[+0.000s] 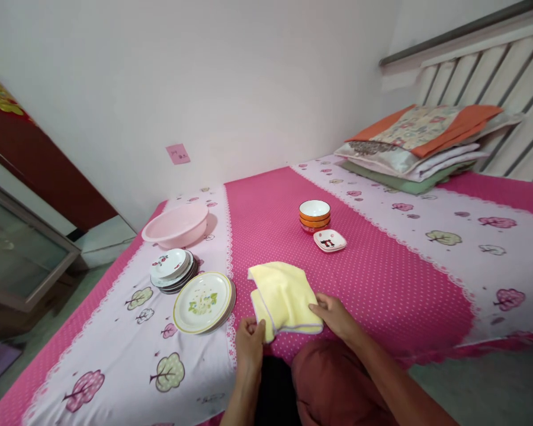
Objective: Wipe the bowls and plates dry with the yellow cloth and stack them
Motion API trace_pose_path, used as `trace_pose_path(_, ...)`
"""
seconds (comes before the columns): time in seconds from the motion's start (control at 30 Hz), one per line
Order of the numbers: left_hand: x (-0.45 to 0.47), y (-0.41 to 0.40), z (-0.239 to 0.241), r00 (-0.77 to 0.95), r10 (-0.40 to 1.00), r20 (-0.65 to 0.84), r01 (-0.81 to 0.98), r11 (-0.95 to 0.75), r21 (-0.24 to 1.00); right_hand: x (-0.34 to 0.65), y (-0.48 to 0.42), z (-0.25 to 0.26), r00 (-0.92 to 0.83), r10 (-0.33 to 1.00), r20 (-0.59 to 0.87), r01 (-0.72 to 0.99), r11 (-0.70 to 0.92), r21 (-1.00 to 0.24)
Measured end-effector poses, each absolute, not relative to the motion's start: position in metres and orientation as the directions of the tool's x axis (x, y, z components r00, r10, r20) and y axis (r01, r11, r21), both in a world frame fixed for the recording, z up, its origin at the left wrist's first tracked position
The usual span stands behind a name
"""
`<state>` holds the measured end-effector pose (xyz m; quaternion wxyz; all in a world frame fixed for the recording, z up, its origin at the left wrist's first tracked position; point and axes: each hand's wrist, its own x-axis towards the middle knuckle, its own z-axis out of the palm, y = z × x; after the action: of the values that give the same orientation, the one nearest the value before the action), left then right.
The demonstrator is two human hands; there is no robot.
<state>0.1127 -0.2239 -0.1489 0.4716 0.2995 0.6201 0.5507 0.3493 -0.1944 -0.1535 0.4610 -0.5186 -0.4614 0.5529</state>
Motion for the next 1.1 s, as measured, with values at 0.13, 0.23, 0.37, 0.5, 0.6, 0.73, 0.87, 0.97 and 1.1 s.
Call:
trace_pose_path(0.13, 0.108, -0.24, -0.14, -0.359, 0.884, -0.298, -0.18, 0.247, 0.952, 0.356, -0.215, -0.139, -0.083, 0.983, -0.164, -0.081, -0.171, -0.982)
trace_pose_path(0.23, 0.108, -0.259, -0.134, -0.395, 0.877, -0.274, -0.154, 0.23, 0.961, 0.362, -0.235, -0.138, -0.109, 0.975, -0.195, -0.116, -0.207, -0.971)
trace_pose_path(0.37, 0.123, -0.275, -0.131, -0.312, 0.919, -0.243, -0.06, 0.236, 0.97, 0.364, -0.252, -0.147, -0.079, 0.978, -0.195, -0.156, -0.206, -0.966)
trace_pose_path(0.5, 0.136, -0.272, -0.136, -0.222, 0.926, -0.307, 0.042, 0.323, 0.945, 0.362, -0.26, -0.152, 0.026, 0.987, -0.161, -0.144, -0.156, -0.977)
trace_pose_path(0.6, 0.137, -0.263, -0.139, -0.205, 0.923, -0.325, 0.107, 0.351, 0.93, 0.362, -0.266, -0.148, 0.051, 0.993, -0.103, -0.068, -0.1, -0.993)
trace_pose_path(0.73, 0.134, -0.254, -0.137, -0.178, 0.937, -0.302, 0.131, 0.326, 0.936, 0.363, -0.274, -0.141, 0.002, 0.997, -0.073, 0.19, -0.072, -0.979)
trace_pose_path(0.87, 0.128, -0.268, -0.127, -0.119, 0.947, -0.299, 0.053, 0.307, 0.95, 0.362, -0.281, -0.134, 0.004, 0.999, 0.052, 0.373, 0.046, -0.927)
trace_pose_path(0.97, 0.117, -0.297, -0.113, -0.082, 0.945, -0.315, -0.032, 0.314, 0.949, 0.369, -0.294, -0.117, -0.029, 0.997, 0.073, 0.392, 0.078, -0.917)
trace_pose_path(1.1, 0.093, -0.34, -0.078, -0.028, 0.913, -0.406, -0.191, 0.394, 0.899, 0.391, -0.327, -0.077, -0.103, 0.993, 0.05, 0.381, 0.086, -0.921)
